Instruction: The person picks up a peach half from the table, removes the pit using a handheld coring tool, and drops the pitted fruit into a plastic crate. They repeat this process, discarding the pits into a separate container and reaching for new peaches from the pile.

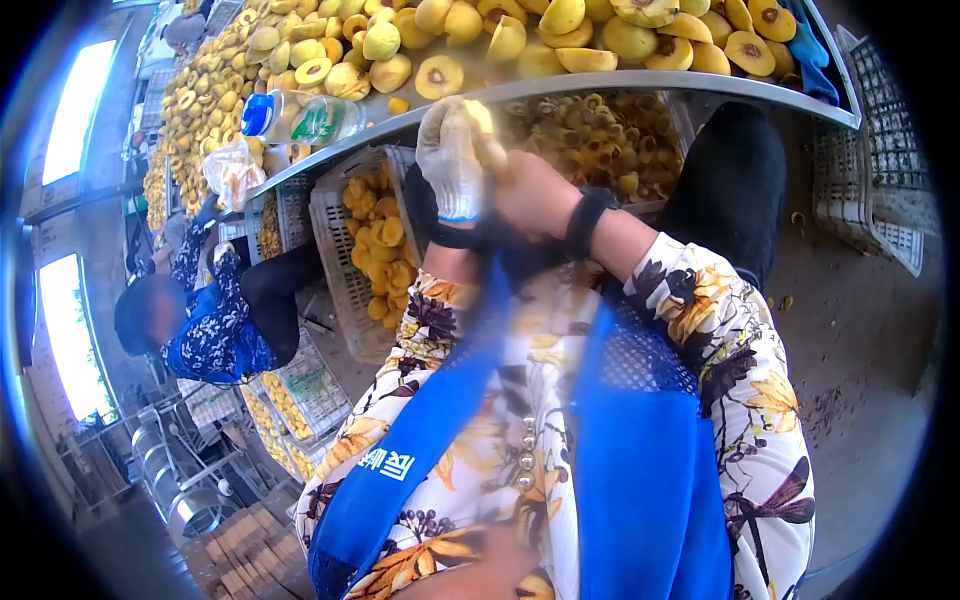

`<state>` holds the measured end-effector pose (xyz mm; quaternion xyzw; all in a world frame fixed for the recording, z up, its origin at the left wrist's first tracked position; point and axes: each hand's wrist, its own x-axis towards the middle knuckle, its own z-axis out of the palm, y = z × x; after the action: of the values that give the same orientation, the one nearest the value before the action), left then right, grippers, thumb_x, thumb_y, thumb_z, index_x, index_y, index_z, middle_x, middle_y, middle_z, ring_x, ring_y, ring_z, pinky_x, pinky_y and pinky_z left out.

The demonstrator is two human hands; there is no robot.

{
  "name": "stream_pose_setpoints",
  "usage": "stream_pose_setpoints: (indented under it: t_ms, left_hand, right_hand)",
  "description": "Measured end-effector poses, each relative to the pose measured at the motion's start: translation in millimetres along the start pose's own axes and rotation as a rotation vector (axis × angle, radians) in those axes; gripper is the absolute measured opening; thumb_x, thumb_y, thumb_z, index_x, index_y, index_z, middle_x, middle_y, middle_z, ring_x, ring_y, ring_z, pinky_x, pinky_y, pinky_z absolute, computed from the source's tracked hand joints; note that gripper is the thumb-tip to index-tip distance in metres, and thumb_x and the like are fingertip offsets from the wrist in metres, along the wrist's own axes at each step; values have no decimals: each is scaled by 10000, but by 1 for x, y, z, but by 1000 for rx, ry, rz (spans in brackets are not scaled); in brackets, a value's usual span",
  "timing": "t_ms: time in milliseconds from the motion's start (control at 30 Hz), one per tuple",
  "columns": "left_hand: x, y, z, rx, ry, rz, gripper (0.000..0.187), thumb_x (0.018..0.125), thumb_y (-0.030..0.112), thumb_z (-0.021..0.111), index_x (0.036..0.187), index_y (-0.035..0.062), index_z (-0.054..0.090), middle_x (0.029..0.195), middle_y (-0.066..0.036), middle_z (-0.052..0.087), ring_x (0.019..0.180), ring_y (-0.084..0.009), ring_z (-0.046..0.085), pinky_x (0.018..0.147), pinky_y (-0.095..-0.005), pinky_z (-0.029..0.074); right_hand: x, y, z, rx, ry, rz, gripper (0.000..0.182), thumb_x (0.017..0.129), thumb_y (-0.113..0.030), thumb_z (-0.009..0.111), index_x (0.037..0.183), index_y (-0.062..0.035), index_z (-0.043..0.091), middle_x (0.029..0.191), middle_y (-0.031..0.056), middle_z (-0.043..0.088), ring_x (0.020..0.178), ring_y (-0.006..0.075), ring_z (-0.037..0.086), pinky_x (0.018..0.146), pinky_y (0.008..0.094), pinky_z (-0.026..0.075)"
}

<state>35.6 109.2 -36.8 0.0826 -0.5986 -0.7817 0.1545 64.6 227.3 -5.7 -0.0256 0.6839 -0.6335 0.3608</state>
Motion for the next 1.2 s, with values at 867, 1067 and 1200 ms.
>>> stream_pose_setpoints:
  t_ms: [867, 1067, 1200]
  left_hand:
    - [-9, 42, 12, -424, -170, -466, 419, 871, 404, 507, 1038, 21, 531, 851, -125, 593, 735, -242, 590, 655, -337, 507]
    - [-7, 1, 3, -67, -64, -136, 331, 857, 287, 580, 1055, 30, 511, 833, -115, 587, 676, -217, 592, 578, -308, 513]
    - [0, 4, -6, -450, -113, -609, 242, 837, 230, 597, 965, 34, 535, 779, -123, 593, 630, -221, 592, 502, -308, 494]
  right_hand:
    - [-8, 7, -6, 322, -47, 17, 102, 808, -56, 444, 902, -26, 418, 571, 27, 449, 351, 101, 399, 305, 242, 335]
    - [-7, 4, 8, 389, -56, 47, 133, 791, -27, 435, 918, -24, 394, 606, 53, 446, 382, 95, 386, 322, 251, 362]
    - [-9, 6, 11, 399, -68, 114, 137, 782, -14, 436, 911, -30, 394, 601, 51, 440, 384, 98, 385, 323, 255, 365]
